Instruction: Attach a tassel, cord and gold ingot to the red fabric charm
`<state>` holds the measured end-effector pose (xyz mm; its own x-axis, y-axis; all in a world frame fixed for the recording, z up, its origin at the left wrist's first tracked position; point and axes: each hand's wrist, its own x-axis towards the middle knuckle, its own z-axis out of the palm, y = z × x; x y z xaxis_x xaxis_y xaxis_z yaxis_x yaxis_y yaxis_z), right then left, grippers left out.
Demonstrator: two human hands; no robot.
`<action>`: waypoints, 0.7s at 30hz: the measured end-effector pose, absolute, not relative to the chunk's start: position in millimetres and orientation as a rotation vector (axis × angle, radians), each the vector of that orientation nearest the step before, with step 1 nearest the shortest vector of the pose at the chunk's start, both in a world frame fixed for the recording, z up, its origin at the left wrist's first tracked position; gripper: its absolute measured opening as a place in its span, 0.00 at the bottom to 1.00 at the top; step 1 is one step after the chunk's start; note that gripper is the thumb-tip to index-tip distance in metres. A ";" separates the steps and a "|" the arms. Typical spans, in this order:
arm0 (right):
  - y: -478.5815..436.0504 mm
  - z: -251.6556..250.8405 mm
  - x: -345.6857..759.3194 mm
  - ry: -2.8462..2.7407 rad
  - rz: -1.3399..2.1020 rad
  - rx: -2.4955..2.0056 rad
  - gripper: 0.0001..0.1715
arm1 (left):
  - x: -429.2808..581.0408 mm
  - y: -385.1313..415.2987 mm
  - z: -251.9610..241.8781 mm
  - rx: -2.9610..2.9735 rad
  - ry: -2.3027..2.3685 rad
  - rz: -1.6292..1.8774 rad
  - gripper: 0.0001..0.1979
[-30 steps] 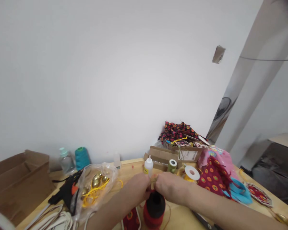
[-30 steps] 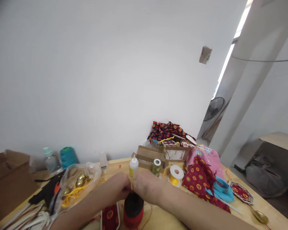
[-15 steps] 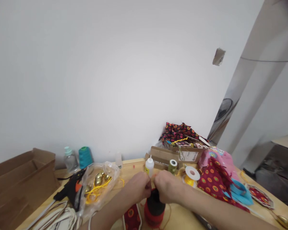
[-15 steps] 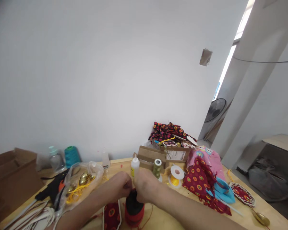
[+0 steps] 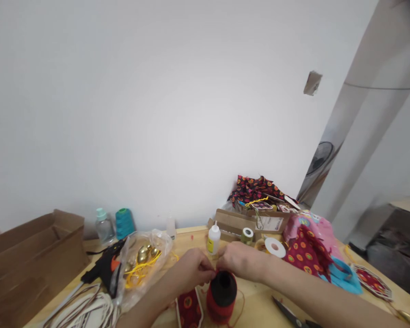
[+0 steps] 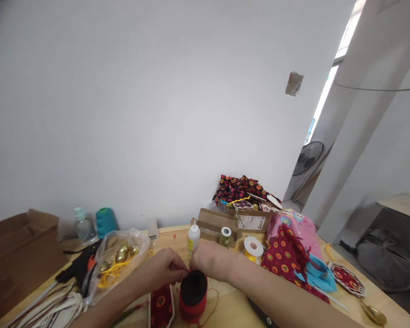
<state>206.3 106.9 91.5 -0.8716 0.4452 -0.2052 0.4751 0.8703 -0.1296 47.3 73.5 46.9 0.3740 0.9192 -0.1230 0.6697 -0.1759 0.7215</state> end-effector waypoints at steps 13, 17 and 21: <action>97.3 86.7 193.2 2.723 0.128 0.618 0.09 | 60.9 71.9 50.8 1.937 1.595 0.408 0.09; 96.4 87.3 194.6 2.717 0.141 0.715 0.10 | 49.9 65.2 27.1 1.779 1.560 0.362 0.08; 98.9 89.2 193.3 2.689 0.122 0.752 0.10 | 43.0 64.6 11.9 1.669 1.469 0.431 0.13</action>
<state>193.3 98.9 89.2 -0.7998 0.5172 -0.3047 0.4876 0.8558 0.1728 43.0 64.6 11.9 0.2506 0.9302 -0.2683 0.6376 0.0499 0.7687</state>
